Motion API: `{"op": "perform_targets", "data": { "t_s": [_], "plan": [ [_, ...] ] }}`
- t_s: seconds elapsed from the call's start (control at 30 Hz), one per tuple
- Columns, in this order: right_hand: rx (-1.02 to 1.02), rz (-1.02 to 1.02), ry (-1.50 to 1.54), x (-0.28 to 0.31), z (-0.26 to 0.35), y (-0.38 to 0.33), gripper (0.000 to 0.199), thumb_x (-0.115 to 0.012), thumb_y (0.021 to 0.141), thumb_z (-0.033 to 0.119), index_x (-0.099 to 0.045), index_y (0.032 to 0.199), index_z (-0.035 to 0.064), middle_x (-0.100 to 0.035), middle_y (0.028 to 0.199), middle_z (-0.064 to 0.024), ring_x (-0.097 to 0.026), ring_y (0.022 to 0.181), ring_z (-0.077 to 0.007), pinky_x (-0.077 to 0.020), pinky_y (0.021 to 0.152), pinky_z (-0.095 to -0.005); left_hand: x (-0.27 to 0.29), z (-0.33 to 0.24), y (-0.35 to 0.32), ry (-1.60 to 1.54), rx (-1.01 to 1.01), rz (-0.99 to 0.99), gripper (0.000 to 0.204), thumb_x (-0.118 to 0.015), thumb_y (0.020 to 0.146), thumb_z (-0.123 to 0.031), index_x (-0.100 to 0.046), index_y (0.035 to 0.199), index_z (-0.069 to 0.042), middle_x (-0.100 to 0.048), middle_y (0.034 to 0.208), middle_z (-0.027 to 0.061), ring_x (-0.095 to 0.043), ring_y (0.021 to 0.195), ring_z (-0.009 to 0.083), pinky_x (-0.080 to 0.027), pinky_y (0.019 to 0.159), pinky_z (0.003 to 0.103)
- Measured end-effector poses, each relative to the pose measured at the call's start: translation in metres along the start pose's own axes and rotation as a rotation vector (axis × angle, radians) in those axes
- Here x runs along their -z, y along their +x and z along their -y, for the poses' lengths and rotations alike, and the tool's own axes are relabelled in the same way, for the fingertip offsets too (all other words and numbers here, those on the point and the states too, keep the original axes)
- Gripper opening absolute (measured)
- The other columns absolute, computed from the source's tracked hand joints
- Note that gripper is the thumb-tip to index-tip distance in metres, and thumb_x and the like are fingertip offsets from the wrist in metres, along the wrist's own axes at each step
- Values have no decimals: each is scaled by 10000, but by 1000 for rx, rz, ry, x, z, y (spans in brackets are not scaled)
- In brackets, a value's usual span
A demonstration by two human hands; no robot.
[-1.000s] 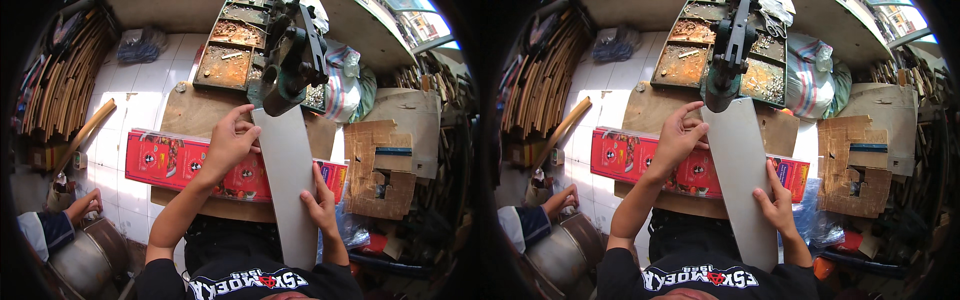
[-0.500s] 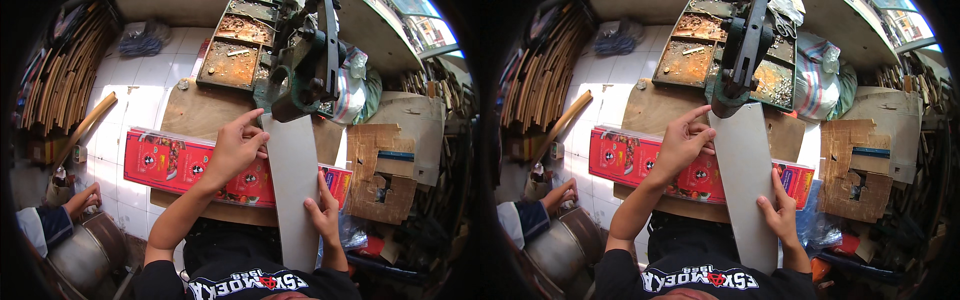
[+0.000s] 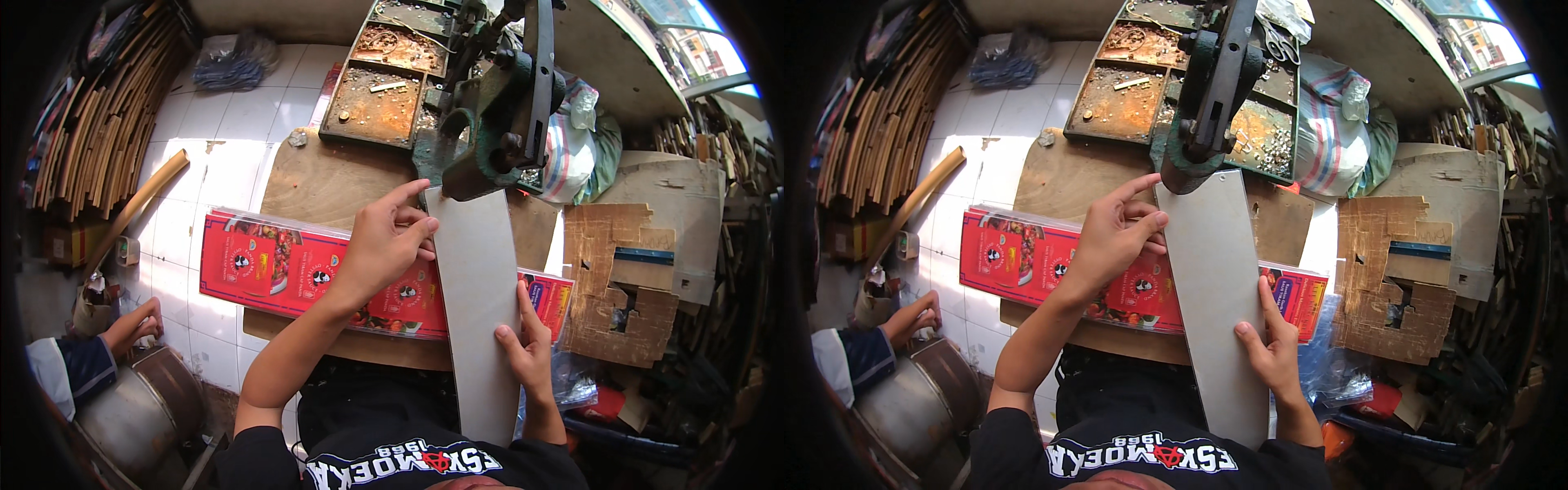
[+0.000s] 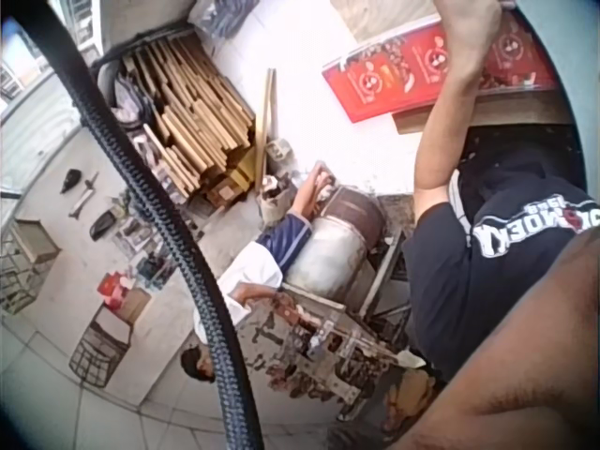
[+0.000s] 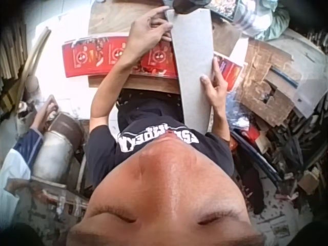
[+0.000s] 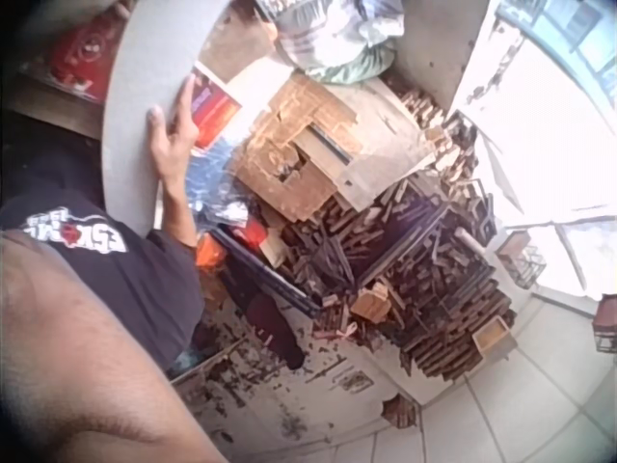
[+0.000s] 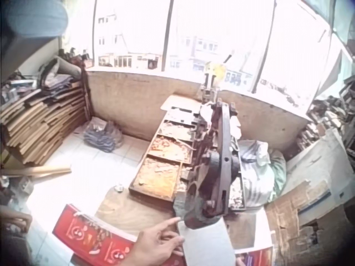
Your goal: The person picks up a stack of cardboard box flats, aligns them against a wooden block on a table, and uses a manual press tool to attach a small white component to each one before setting them aside.
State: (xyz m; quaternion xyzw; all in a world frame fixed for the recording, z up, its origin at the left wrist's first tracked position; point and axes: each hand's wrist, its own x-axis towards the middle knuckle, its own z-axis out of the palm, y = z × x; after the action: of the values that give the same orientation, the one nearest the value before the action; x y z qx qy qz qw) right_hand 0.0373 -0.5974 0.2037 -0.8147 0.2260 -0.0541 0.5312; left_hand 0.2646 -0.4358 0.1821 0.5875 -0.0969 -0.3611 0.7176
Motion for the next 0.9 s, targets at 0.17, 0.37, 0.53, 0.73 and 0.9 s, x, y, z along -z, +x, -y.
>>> {"op": "perform_targets", "data": {
  "t_s": [0.17, 0.37, 0.53, 0.73, 0.9],
  "plan": [
    [-46, 8, 6, 1, 3, -1, 676, -626, 866, 56, -334, 1467, -49, -625, 1257, -221, -602, 1131, -192, -424, 980, -282, -1, -2, -2, -7, -5, -18, 535, -612, 913, 5, -399, 1403, 18, -648, 865, 92, -651, 717, 126, -599, 631, 270],
    [-48, 59, 27, 2, 3, -1, 676, -588, 879, 16, -289, 1480, -67, -486, 1408, -214, -489, 1270, -211, -351, 1063, -302, -1, -4, -2, -10, 6, -19, 477, -610, 913, 8, -427, 1352, 7, -643, 845, 88, -651, 706, 124, -595, 620, 265],
    [-83, 86, 68, 3, 3, -1, 679, -567, 886, -10, -258, 1487, -79, -416, 1477, -207, -435, 1329, -216, -319, 1097, -307, -1, -1, 1, -13, -3, -11, 472, -608, 914, 10, -433, 1352, -5, -642, 836, 84, -647, 691, 121, -592, 610, 261],
    [-88, 80, 98, 1, 4, -2, 676, -560, 893, -14, -248, 1488, -81, -407, 1482, -209, -433, 1329, -214, -317, 1096, -305, -1, -3, -1, -9, -1, -6, 464, -602, 918, 9, -439, 1351, -20, -642, 823, 68, -643, 693, 115, -590, 608, 262],
    [-72, 77, 88, 1, -1, -3, 672, -562, 897, -11, -249, 1487, -81, -408, 1481, -212, -431, 1329, -211, -314, 1096, -302, -1, 0, 0, -11, -9, -5, 461, -600, 917, 11, -437, 1348, -12, -644, 824, 68, -641, 693, 114, -590, 611, 266]
  ]
}}
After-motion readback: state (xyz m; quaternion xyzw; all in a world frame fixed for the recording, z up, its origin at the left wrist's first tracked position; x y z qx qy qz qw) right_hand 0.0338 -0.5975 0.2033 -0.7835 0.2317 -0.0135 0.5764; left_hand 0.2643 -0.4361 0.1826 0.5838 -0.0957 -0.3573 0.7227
